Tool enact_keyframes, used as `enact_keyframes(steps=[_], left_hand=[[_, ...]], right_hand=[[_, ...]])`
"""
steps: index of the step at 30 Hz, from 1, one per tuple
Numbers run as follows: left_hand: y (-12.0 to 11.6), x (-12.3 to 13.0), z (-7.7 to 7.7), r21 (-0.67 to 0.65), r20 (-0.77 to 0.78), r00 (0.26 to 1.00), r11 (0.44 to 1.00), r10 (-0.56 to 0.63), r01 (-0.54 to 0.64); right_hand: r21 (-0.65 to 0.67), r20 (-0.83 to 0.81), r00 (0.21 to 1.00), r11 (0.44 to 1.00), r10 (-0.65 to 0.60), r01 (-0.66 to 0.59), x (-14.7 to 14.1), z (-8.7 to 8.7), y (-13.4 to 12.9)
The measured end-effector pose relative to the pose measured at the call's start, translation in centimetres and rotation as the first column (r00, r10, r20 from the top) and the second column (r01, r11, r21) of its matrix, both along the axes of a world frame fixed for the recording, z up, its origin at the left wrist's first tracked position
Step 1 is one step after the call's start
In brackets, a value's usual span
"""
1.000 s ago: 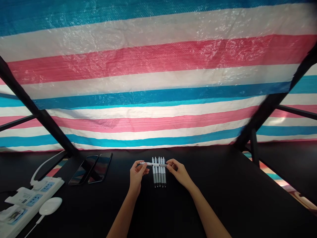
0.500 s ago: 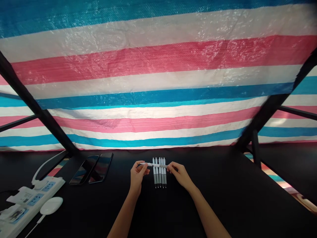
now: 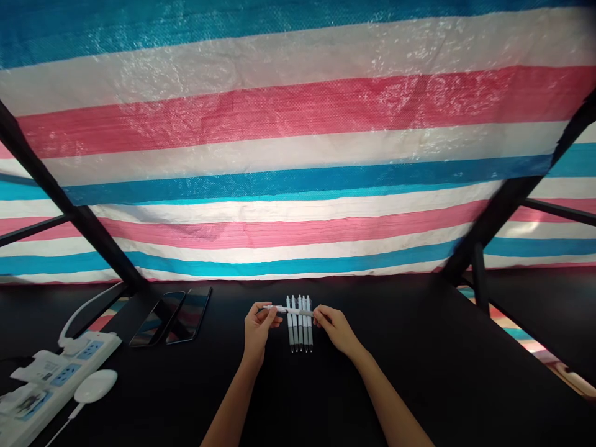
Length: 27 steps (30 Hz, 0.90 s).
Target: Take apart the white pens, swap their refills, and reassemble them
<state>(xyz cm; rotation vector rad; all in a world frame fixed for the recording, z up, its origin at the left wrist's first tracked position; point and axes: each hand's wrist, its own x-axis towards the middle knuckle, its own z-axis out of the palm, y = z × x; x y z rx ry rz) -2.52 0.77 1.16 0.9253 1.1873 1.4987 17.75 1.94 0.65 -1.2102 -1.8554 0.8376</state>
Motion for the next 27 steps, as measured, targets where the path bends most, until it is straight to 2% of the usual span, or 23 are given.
enact_keyframes(steps=[2,4,7,9,11,13,16,20,27], left_hand=[[-0.1,0.1,0.0,0.002,-0.008,1.000,1.000,0.006,-0.006],[-0.1,0.2,0.0,0.019,-0.001,1.000,0.999,0.031,-0.031],[-0.1,0.4,-0.2,0.038,0.074,0.995,0.997,0.065,-0.068],[-0.1,0.3,-0.2,0.022,0.140,0.989,0.998,0.052,-0.055],[0.0,0.2,-0.3,0.003,0.193,0.981,1.000,0.025,-0.026],[0.0,0.1,-0.2,-0.004,0.226,0.974,1.000,-0.001,0.002],[0.0,0.1,-0.1,-0.006,0.240,0.970,0.999,-0.035,0.037],[0.0,0.2,0.1,-0.011,0.236,0.970,0.998,-0.051,0.055],[0.1,-0.2,-0.3,0.016,0.225,0.973,0.999,-0.047,0.045]], right_hand=[[-0.023,-0.014,1.000,1.000,0.020,-0.020,0.0,0.2,-0.2],[-0.082,-0.078,0.992,0.991,0.099,-0.106,-0.1,0.6,-0.4],[-0.205,-0.199,0.933,0.918,0.300,-0.339,-0.3,1.4,-0.9],[-0.242,-0.237,0.907,0.883,0.348,-0.402,-0.5,1.7,-1.1],[-0.225,-0.269,0.917,0.907,0.294,-0.356,-0.5,1.7,-0.9],[-0.191,-0.308,0.932,0.947,0.191,-0.257,-0.4,1.4,-0.4],[-0.188,-0.374,0.926,0.973,0.054,-0.133,0.0,0.5,0.4],[-0.228,-0.466,0.879,0.974,-0.101,-0.009,0.4,-0.2,1.0],[-0.272,-0.572,0.785,0.958,-0.238,0.093,0.7,-0.5,1.2]])
